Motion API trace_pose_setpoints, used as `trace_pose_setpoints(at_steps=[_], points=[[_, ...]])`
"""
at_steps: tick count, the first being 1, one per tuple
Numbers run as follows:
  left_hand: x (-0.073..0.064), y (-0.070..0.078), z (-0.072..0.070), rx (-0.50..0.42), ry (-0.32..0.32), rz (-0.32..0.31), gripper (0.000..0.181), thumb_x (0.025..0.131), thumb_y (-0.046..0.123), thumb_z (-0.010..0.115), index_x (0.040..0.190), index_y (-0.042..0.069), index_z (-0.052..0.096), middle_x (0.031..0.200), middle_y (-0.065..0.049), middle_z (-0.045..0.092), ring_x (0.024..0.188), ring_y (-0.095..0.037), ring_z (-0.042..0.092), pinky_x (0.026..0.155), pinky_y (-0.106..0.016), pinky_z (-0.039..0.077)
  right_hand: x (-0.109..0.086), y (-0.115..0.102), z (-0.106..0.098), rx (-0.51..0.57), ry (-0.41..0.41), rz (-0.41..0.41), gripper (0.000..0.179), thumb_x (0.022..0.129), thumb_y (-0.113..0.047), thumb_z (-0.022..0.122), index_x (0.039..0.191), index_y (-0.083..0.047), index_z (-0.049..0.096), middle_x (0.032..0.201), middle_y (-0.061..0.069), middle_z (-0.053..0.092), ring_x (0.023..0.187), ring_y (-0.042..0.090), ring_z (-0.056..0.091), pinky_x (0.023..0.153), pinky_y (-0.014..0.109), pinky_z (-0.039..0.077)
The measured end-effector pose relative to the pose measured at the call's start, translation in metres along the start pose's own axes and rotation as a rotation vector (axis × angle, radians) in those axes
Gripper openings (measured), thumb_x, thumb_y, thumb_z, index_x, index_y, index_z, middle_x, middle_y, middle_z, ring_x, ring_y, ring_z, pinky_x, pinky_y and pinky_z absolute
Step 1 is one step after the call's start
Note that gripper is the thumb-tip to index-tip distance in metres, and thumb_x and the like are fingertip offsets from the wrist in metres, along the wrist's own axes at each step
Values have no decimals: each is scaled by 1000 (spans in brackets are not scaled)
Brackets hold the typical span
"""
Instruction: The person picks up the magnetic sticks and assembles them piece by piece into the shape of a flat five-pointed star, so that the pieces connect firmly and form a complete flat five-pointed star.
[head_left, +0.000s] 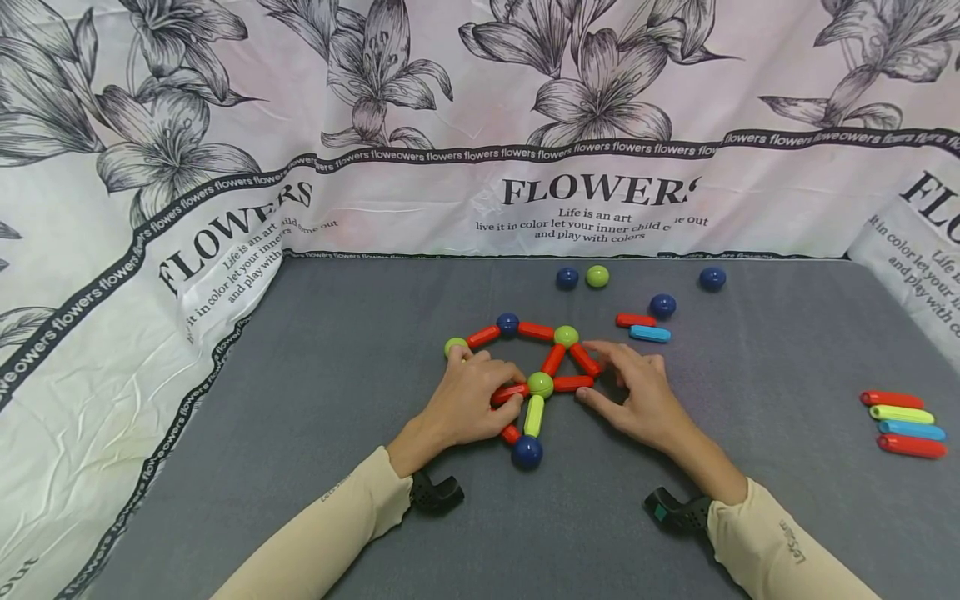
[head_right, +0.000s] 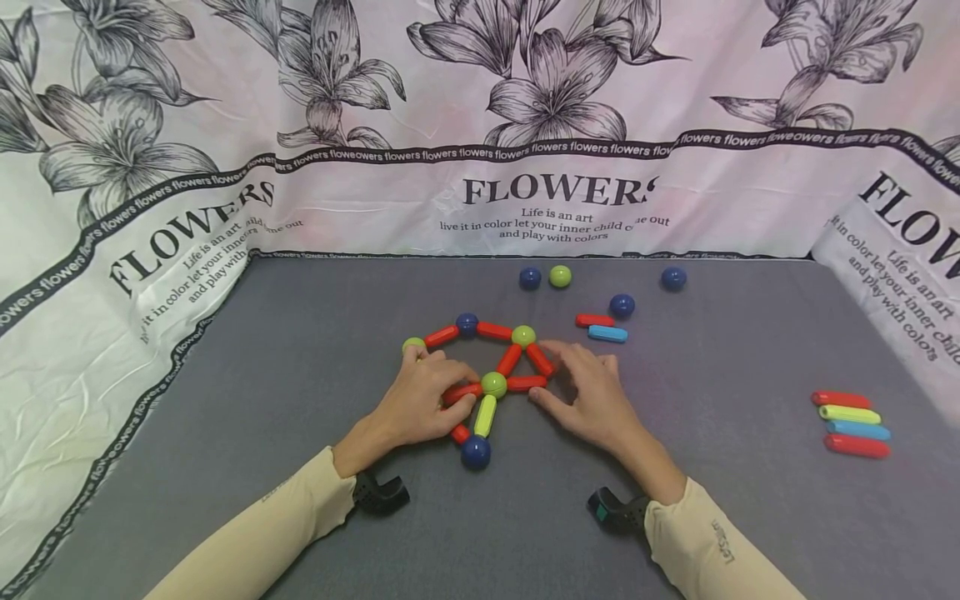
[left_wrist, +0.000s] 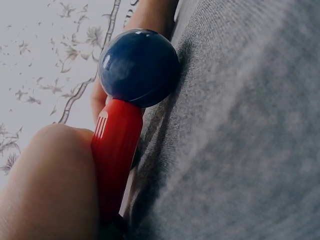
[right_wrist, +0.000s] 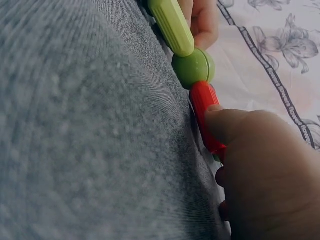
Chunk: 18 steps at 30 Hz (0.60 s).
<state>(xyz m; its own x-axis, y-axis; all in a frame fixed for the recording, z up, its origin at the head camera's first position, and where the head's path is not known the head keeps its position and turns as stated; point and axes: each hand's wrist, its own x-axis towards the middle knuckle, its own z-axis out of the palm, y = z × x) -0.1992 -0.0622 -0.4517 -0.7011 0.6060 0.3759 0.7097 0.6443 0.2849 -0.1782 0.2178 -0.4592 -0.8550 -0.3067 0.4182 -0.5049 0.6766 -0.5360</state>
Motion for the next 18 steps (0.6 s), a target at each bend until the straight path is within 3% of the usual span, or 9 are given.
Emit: trace_pose_setpoints(at_steps=[8, 13, 18], points=[[0, 0, 0, 28, 35, -22, 27, 76, 23, 54, 95, 22, 74, 85, 9, 68, 81, -11, 45, 93, -50, 28, -1, 0, 1, 28, 13, -35, 27, 97, -11, 67, 122, -18, 73, 97, -6, 64, 76, 3, 43, 76, 32, 18], [-1, 0, 0, 44, 70, -51, 26, 77, 22, 55, 94, 23, 74, 86, 8, 67, 84, -12, 46, 96, -55, 26, 0, 0, 1, 23, 0, -28, 25, 98, -8, 65, 118, -19, 75, 100, -5, 66, 80, 4, 45, 77, 33, 18], [-1, 1, 0, 53, 84, -62, 29, 78, 22, 56, 98, 24, 75, 90, 8, 68, 88, -14, 49, 98, -57, 25, -1, 0, 0, 13, -28, -30, 29, 95, -16, 71, 123, -19, 73, 103, -3, 66, 80, 7, 47, 77, 35, 18]])
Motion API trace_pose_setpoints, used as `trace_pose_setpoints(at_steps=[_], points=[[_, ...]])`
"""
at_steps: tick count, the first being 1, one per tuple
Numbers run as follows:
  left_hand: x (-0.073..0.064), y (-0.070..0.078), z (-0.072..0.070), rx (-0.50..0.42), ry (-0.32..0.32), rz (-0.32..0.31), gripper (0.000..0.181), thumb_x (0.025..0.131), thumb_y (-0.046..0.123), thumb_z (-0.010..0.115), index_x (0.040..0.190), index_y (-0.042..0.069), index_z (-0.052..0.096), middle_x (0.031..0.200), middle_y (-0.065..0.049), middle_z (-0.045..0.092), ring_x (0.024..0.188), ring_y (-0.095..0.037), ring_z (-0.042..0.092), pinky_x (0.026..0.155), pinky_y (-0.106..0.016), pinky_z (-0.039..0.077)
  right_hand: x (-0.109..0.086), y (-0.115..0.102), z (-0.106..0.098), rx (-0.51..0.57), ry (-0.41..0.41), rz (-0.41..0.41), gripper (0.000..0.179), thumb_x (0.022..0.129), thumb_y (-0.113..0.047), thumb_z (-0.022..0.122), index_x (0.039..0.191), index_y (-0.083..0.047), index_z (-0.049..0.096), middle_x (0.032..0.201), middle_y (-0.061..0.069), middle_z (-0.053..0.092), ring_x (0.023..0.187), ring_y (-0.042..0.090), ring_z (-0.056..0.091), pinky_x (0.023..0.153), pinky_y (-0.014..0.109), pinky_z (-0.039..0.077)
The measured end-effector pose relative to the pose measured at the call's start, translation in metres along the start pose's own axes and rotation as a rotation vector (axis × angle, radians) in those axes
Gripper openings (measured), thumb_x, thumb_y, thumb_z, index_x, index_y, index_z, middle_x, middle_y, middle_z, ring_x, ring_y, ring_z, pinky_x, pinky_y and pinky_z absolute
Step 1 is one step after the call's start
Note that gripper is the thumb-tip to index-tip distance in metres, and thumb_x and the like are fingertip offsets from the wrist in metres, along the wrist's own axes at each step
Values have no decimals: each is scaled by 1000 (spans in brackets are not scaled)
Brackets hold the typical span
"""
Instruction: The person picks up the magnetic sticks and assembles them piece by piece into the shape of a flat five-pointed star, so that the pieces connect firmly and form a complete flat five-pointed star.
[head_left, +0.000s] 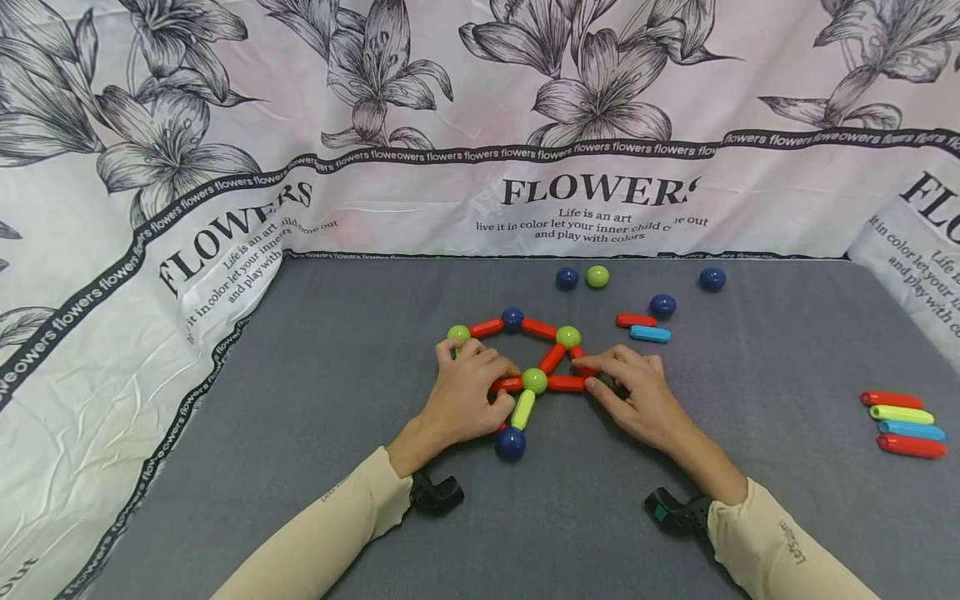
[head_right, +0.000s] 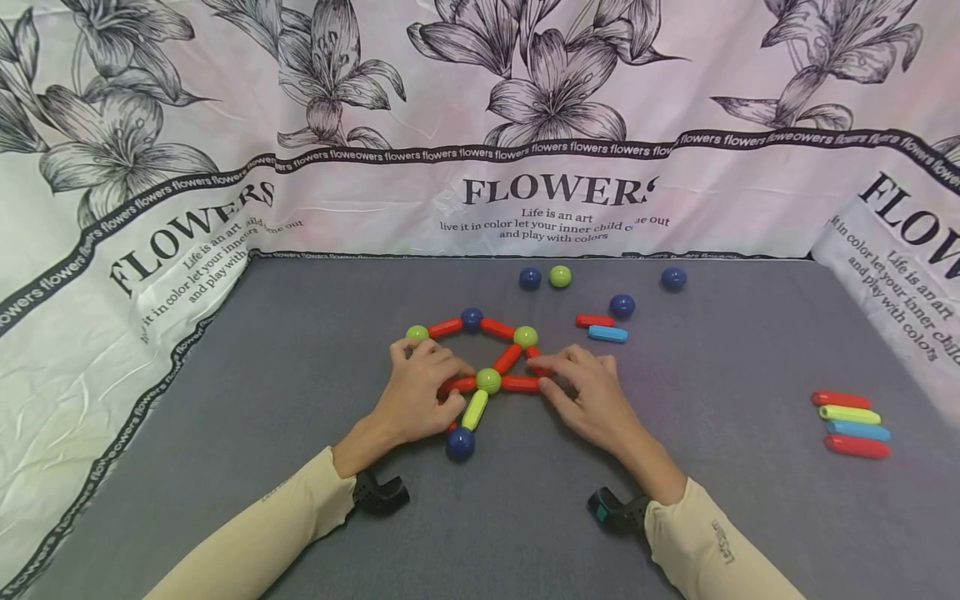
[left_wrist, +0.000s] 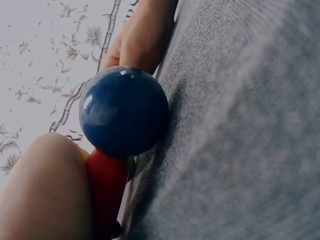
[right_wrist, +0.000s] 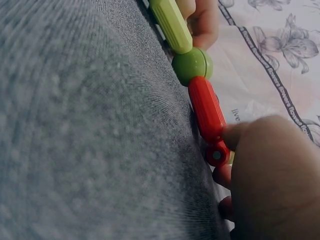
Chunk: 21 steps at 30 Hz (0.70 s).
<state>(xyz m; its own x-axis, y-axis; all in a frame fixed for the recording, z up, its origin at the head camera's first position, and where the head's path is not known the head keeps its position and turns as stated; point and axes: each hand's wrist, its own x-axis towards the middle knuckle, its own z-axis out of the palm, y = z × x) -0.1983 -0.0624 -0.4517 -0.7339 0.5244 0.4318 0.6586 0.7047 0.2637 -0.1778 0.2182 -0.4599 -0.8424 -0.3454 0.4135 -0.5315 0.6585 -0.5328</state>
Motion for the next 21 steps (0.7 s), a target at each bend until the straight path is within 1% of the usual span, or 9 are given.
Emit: trace_pose_setpoints(at_steps=[3, 6, 10, 12, 15, 17, 19, 21], points=[[0, 0, 0, 1, 2, 7, 33, 78, 20, 56, 105, 25, 75, 94, 8, 68, 90, -14, 50, 99, -56, 25, 0, 1, 1, -15, -7, -31, 34, 91, -19, 76, 125, -20, 73, 103, -2, 64, 84, 9, 49, 76, 35, 18], [0, -1, 1, -21, 12, 29, 37, 78, 17, 58, 111, 26, 73, 98, 8, 68, 90, -13, 50, 99, -55, 25, 0, 2, 2, -30, -2, -68, 37, 87, -19, 80, 123, -21, 74, 101, -2, 63, 85, 10, 50, 76, 35, 19], [1, -1, 1, -54, 51, 48, 41, 78, 11, 59, 114, 24, 73, 101, 5, 69, 91, -15, 52, 99, -56, 25, -1, 2, 2, -30, 11, -98, 36, 84, -15, 82, 119, -22, 76, 100, -2, 62, 84, 9, 49, 77, 36, 20], [1, -1, 1, -61, 85, 31, 40, 79, 9, 59, 113, 22, 73, 103, 3, 69, 93, -17, 52, 99, -58, 26, -1, 2, 2, -26, 12, -105, 36, 84, -14, 83, 118, -22, 76, 100, -2, 62, 85, 9, 50, 78, 37, 20], [2, -1, 1, -88, 133, -22, 34, 83, 7, 58, 109, 20, 74, 103, 2, 69, 94, -20, 53, 100, -61, 25, -1, 3, 2, -29, 0, -119, 38, 83, -14, 83, 119, -23, 75, 100, -3, 61, 83, 8, 49, 79, 37, 21], [2, -2, 1, -122, 143, -51, 28, 88, 10, 59, 108, 21, 75, 104, 3, 70, 97, -20, 53, 102, -61, 25, -1, 3, 2, -31, -8, -133, 39, 83, -15, 83, 120, -24, 75, 99, -3, 61, 82, 8, 49, 79, 36, 22], [2, -1, 1, -156, 144, -54, 22, 92, 16, 58, 105, 21, 76, 105, 4, 71, 99, -19, 55, 103, -61, 24, -1, 4, 2, -35, -16, -143, 40, 83, -16, 83, 121, -25, 74, 99, -4, 61, 81, 7, 49, 79, 35, 22], [1, -1, 1, -175, 136, -33, 21, 96, 23, 57, 105, 22, 76, 106, 5, 72, 102, -18, 56, 104, -61, 23, -1, 4, 2, -31, -19, -149, 42, 83, -16, 84, 123, -24, 74, 100, -5, 61, 81, 6, 49, 79, 34, 22]])
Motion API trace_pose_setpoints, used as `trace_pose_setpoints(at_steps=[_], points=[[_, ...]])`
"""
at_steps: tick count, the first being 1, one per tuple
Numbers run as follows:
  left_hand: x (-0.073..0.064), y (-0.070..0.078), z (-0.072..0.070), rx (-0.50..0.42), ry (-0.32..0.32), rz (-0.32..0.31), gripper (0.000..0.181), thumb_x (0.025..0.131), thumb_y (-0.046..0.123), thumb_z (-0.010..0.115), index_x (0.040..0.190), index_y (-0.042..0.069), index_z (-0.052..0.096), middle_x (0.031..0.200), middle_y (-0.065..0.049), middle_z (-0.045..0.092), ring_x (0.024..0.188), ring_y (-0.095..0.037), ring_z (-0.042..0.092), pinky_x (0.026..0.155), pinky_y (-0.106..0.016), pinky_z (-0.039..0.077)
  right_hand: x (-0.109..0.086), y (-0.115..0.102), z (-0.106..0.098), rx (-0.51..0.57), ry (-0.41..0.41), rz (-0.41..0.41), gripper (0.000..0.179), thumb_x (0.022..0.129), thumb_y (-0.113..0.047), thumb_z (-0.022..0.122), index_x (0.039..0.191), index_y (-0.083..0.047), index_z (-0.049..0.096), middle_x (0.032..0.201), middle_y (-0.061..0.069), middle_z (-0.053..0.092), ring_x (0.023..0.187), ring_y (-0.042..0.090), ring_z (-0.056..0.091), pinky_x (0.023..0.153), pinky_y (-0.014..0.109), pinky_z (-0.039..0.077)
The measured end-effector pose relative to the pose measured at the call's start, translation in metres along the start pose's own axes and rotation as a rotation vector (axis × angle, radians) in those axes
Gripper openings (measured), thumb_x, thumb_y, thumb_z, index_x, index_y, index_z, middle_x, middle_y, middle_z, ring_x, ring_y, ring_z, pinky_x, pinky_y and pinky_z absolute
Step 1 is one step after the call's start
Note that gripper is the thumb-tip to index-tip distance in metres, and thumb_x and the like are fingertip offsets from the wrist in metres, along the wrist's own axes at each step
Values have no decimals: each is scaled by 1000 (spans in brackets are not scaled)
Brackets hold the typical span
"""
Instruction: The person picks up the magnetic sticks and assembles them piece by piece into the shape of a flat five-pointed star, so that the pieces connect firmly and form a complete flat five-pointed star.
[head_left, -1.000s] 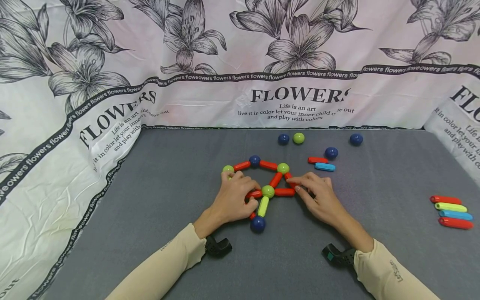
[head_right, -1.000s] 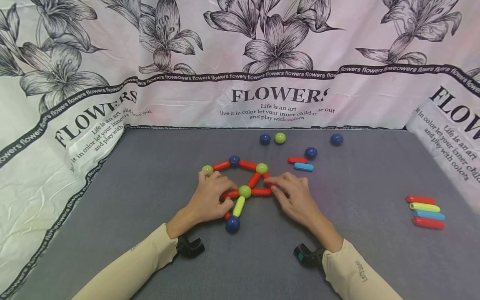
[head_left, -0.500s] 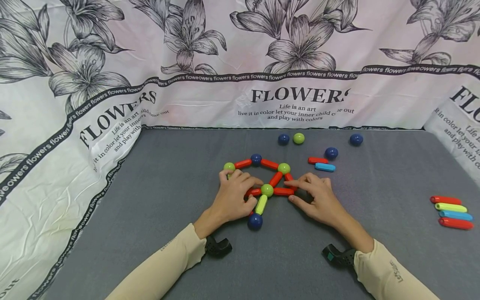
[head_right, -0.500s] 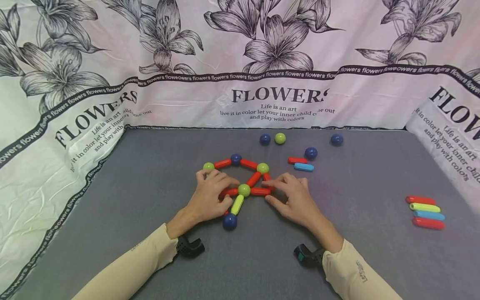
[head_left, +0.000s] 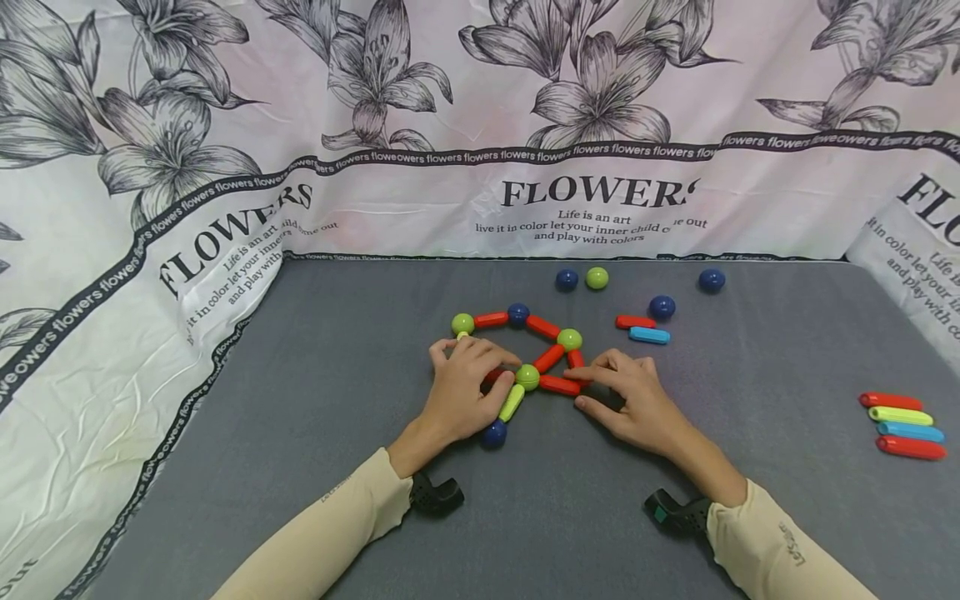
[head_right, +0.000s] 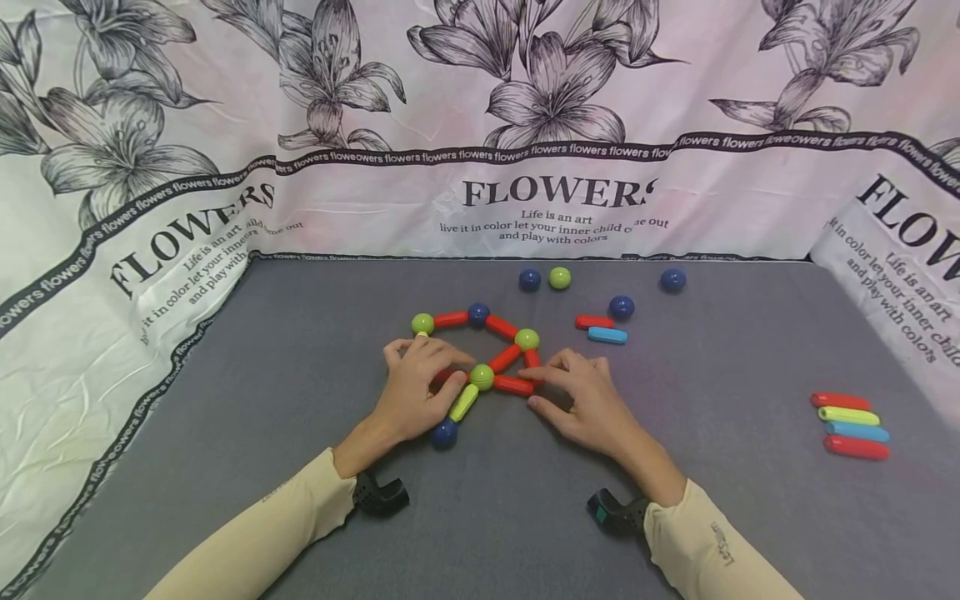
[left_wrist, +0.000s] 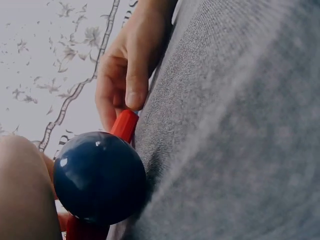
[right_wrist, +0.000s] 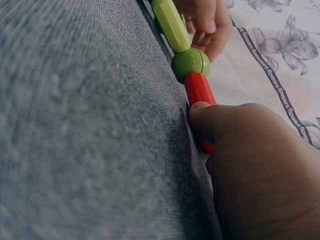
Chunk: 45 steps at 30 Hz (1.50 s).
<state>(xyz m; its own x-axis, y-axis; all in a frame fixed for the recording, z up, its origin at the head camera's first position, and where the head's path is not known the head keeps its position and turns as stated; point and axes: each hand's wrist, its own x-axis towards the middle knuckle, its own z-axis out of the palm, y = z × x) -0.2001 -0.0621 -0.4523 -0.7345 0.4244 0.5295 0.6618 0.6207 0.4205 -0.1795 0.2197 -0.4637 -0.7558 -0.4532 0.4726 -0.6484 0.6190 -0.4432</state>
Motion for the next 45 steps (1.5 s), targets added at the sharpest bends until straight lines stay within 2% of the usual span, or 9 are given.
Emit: trace_pose_setpoints(at_steps=[4, 9, 15, 25, 29, 32, 35, 38, 45], points=[[0, 2, -3, -4, -43, 84, 22, 97, 31, 58, 108, 24, 76, 114, 5, 72, 110, -15, 58, 104, -58, 24, 0, -1, -1, 11, -9, 16, 45, 84, -17, 83, 127, -21, 72, 101, -4, 63, 79, 6, 48, 79, 33, 22], [1, 3, -5, 3, -132, 191, 24, 97, 34, 62, 115, 25, 76, 128, 2, 70, 113, -14, 63, 96, -42, 40, 1, -2, -2, 15, -16, 58, 52, 85, -19, 82, 135, -18, 66, 102, -5, 64, 74, 6, 44, 78, 33, 21], [1, 4, -3, 24, -145, 202, 26, 98, 37, 61, 115, 26, 76, 129, 2, 70, 104, -14, 66, 76, -30, 39, 1, -2, -2, 49, 31, 86, 54, 85, -13, 81, 136, -14, 63, 99, -3, 64, 73, 7, 44, 77, 33, 21], [1, 6, -2, 44, -77, 201, 22, 96, 32, 62, 108, 25, 79, 118, 4, 73, 94, -12, 67, 71, -26, 39, 5, 5, -8, -57, 494, 334, 20, 84, -3, 75, 103, 1, 73, 83, 14, 66, 72, 22, 50, 76, 31, 20], [2, 6, -2, 58, -70, 201, 20, 97, 28, 63, 108, 24, 79, 113, 5, 73, 90, -10, 67, 73, -24, 47, 4, 12, -15, -67, 579, 434, 17, 86, -6, 72, 101, 2, 72, 90, 20, 64, 80, 29, 48, 79, 37, 19], [3, 6, -1, 64, -78, 201, 19, 97, 26, 64, 108, 23, 79, 111, 6, 73, 92, -9, 68, 77, -24, 52, 2, 19, -22, -41, 604, 522, 19, 89, -10, 71, 103, 4, 71, 97, 22, 62, 85, 24, 47, 82, 42, 19], [4, 8, -2, 64, -83, 198, 18, 97, 25, 65, 109, 22, 78, 110, 6, 73, 92, -8, 69, 77, -24, 54, 1, 27, -30, 1, 628, 630, 22, 93, -15, 70, 106, 3, 70, 100, 18, 63, 86, 10, 48, 88, 38, 25], [4, 9, -2, 61, -81, 193, 18, 97, 24, 65, 109, 22, 78, 110, 6, 73, 90, -8, 69, 74, -23, 54, 0, 35, -37, 48, 644, 705, 25, 94, -20, 71, 109, 0, 70, 98, 6, 62, 81, -4, 47, 84, 22, 33], [0, 8, -2, 48, -66, 175, 16, 96, 22, 67, 108, 20, 78, 109, 4, 74, 88, -10, 70, 71, -24, 54, -1, 43, -39, 99, 645, 736, 29, 93, -23, 73, 112, -2, 70, 90, -21, 57, 76, -7, 51, 73, 13, 39]])
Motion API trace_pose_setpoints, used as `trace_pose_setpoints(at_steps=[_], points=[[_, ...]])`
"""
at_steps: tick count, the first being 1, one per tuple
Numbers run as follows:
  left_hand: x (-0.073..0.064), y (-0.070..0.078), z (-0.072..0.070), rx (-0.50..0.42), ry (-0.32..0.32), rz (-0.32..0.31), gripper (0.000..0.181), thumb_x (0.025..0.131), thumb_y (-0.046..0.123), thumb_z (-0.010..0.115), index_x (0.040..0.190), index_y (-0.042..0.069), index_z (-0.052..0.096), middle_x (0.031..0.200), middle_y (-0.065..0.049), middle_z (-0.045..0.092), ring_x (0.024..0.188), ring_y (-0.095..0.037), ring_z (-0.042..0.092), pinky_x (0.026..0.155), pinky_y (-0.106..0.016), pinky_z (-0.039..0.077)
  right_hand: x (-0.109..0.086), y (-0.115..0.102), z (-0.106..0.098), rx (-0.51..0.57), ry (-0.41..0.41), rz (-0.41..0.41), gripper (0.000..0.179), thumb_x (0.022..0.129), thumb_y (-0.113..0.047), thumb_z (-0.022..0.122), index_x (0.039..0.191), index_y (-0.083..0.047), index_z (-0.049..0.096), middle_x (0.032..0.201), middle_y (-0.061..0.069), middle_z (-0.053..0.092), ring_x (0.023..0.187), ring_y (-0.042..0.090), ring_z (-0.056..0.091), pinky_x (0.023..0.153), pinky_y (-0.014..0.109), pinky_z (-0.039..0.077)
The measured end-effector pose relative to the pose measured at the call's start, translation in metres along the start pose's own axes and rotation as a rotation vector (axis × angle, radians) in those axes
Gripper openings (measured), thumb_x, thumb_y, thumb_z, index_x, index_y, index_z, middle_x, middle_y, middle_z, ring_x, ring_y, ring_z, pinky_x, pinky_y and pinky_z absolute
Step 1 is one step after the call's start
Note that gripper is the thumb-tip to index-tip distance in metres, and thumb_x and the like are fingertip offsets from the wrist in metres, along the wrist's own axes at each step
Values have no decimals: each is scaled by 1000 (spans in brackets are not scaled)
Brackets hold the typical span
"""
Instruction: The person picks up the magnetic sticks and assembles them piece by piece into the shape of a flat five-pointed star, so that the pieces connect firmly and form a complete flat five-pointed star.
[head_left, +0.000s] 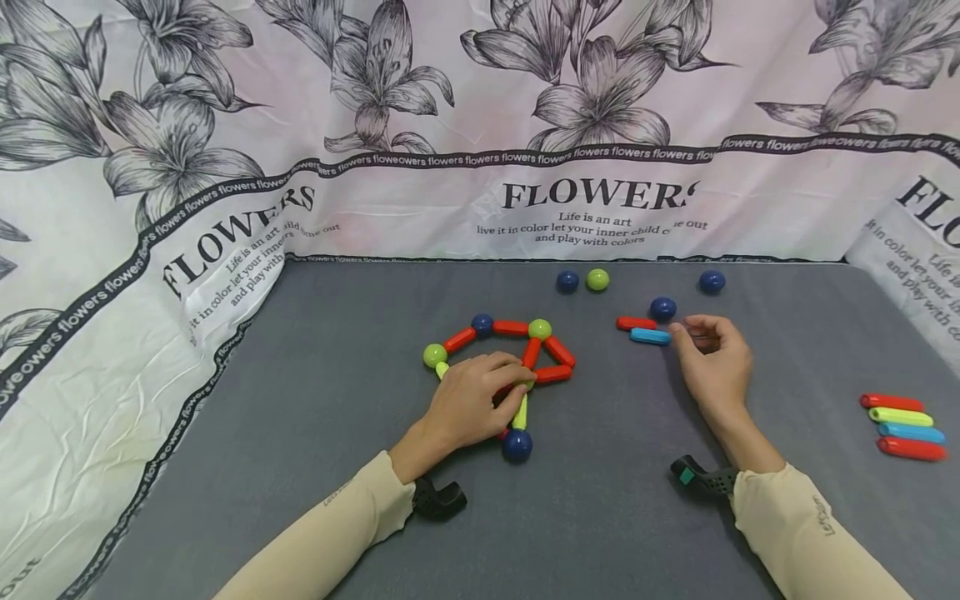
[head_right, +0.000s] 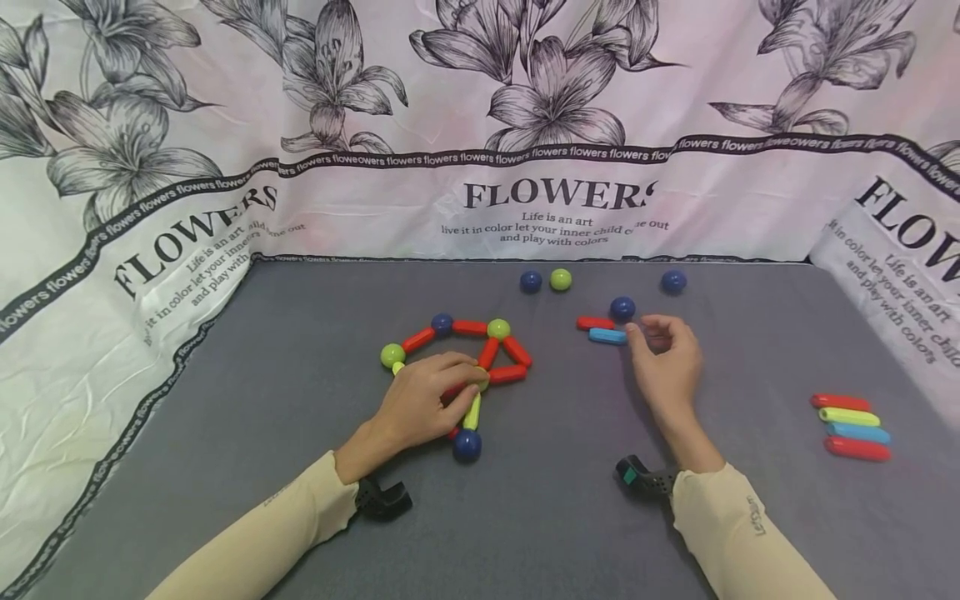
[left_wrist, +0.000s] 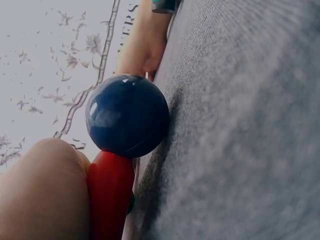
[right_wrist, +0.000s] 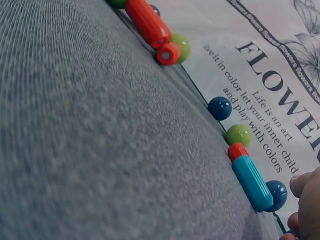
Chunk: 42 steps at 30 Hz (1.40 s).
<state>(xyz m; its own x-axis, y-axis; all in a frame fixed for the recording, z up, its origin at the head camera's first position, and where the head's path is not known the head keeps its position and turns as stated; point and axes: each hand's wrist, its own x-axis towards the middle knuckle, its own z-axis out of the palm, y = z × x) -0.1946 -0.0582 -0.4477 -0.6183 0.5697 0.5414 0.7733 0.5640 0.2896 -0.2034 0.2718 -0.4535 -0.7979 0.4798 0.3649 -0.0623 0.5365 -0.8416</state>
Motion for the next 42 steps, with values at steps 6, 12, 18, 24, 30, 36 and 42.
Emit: trace_pose_setpoints(at_steps=[6, 12, 18, 24, 30, 36, 42], points=[[-2, -1, -2, 10, -20, -28, 17, 96, 22, 66, 108, 22, 78, 109, 5, 73, 87, -10, 69, 70, -25, 54, 2, -1, 4, -14, -9, 27, 28, 93, -22, 73, 112, -2, 70, 87, -24, 55, 74, -6, 49, 70, 13, 38], [-1, -2, -4, 24, -34, -34, 15, 95, 22, 67, 107, 22, 77, 107, 5, 72, 81, -8, 67, 66, -23, 51, 9, -3, 5, -150, -47, 43, 33, 95, -25, 70, 117, -1, 68, 103, 10, 65, 76, 0, 46, 74, 20, 37], [1, -1, -5, 39, -48, -24, 15, 96, 22, 67, 107, 21, 77, 107, 4, 72, 78, -8, 66, 64, -22, 50, 24, -1, 2, -171, -57, 79, 38, 96, -26, 66, 122, 3, 62, 105, 14, 56, 75, -5, 41, 76, 24, 36], [2, 1, -5, 31, -56, -25, 12, 96, 22, 67, 104, 21, 76, 104, 4, 71, 73, -6, 61, 62, -20, 47, 58, 21, -3, -129, 21, 113, 43, 97, -25, 64, 130, 2, 56, 102, -9, 43, 72, -12, 36, 76, 14, 33], [3, 5, -7, 5, -81, -40, 5, 95, 24, 69, 95, 21, 73, 96, 4, 64, 69, -5, 52, 61, -18, 40, 87, 37, -14, -211, -162, 60, 68, 100, -28, 58, 157, -4, 30, 144, 25, 41, 104, 18, 48, 92, 34, 38], [3, 6, -7, 55, -86, -23, 4, 94, 25, 72, 96, 22, 71, 114, -2, 63, 84, -14, 54, 71, -26, 45, 100, 44, -14, -347, -371, -155, 65, 102, -27, 55, 158, -3, 32, 144, 39, 41, 123, 57, 33, 99, 67, 22], [4, 6, -8, 75, -136, -40, 9, 97, 29, 67, 104, 24, 72, 138, 0, 64, 123, -25, 55, 97, -46, 47, 98, 48, -11, -340, -334, -203, 47, 103, -22, 56, 145, -2, 51, 135, 37, 50, 115, 55, 37, 95, 69, 23]])
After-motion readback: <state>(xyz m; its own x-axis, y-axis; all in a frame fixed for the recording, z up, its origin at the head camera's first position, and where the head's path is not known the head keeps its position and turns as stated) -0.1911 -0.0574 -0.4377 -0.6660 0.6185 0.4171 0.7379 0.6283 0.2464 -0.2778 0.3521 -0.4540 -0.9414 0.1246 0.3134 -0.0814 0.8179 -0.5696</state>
